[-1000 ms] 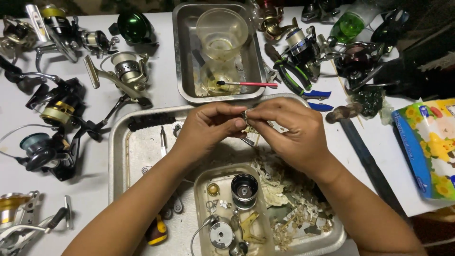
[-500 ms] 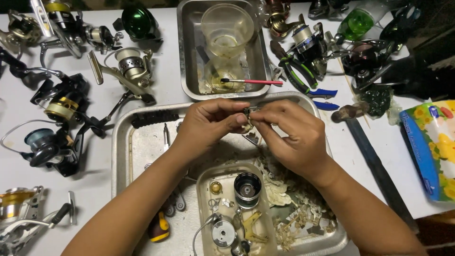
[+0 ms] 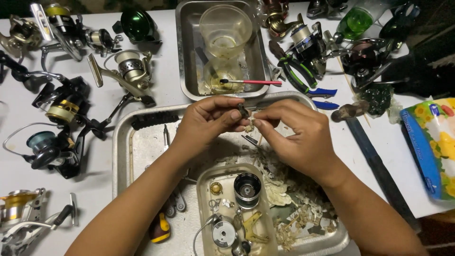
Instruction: The person disassembles a fishing reel, removes the spool, and cleans the internal components using a small brush. They then wipe the parts with a cloth and place them into a metal tray alongside other disassembled reel parts.
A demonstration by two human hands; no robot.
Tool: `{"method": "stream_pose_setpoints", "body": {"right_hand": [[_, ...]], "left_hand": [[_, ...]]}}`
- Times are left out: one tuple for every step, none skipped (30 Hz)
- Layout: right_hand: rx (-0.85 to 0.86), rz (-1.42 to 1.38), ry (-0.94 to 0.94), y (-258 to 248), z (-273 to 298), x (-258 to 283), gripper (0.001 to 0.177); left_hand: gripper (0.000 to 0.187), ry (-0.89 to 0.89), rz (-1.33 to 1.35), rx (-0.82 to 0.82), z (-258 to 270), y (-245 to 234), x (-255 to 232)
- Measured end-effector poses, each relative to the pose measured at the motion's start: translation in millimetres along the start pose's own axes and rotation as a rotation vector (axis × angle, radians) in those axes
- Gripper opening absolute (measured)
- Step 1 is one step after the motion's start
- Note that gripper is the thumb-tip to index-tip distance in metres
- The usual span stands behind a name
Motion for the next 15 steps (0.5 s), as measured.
{"method": "stream_pose_setpoints", "body": {"right_hand": [[-0.002, 0.0, 0.0, -5, 0, -1, 0.004], [0.025, -0.021, 0.077, -9, 1, -5, 0.004], [0.053, -0.042, 0.154, -12, 2, -9, 0.005], [0.053, -0.04, 0.154, -16, 5, -14, 0.005], [0.088, -0.012, 0.248, -18, 9, -22, 0.005], [0.121, 0.017, 0.34, -21, 13, -30, 0.006], [0.119, 0.021, 0.341, -21, 12, -30, 0.006], [0.138, -0.046, 0.379, -19, 11, -30, 0.008], [0.156, -0.113, 0.418, -17, 11, -30, 0.014], [0.158, -0.112, 0.423, -17, 11, -29, 0.014], [0.214, -0.084, 0.434, -15, 11, -29, 0.015], [0.268, -0.057, 0.448, -12, 14, -28, 0.017], [0.27, -0.056, 0.458, -12, 19, -37, 0.017], [0.23, 0.02, 0.382, -14, 24, -43, 0.013], [0.191, 0.095, 0.304, -16, 29, -48, 0.011]], "left_hand": [[0.031, 0.0, -0.001, 0.001, 0, 0, -4], [0.033, -0.07, 0.021, -0.058, 1, -1, -5], [0.035, -0.14, 0.043, -0.117, 2, -3, -6], [0.035, -0.14, 0.044, -0.116, 2, -4, -7], [0.037, -0.147, 0.047, -0.112, 2, -5, -8], [0.038, -0.152, 0.05, -0.106, 2, -6, -9], [0.038, -0.151, 0.05, -0.103, 0, -6, -4], [0.035, -0.067, 0.097, -0.077, 0, -6, -1], [0.033, 0.016, 0.144, -0.051, -1, -6, 2], [0.033, 0.012, 0.148, -0.05, -1, -6, 0], [0.033, 0.015, 0.138, -0.042, -1, -5, 0], [0.033, 0.014, 0.128, -0.031, 0, -4, -1], [0.033, 0.007, 0.134, -0.028, -1, -4, -1], [0.032, 0.019, 0.123, -0.046, 0, -5, -2], [0.031, 0.032, 0.111, -0.064, 0, -7, -3]]}}
Point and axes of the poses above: each hand's wrist, its own z-axis away from the middle knuckle, its own y-axis out of the palm, x = y × z, the point moved 4 cm from there along -z, towards the middle knuckle, and after that the axes turned 10 degrees about -z, right-handed, at the moved point
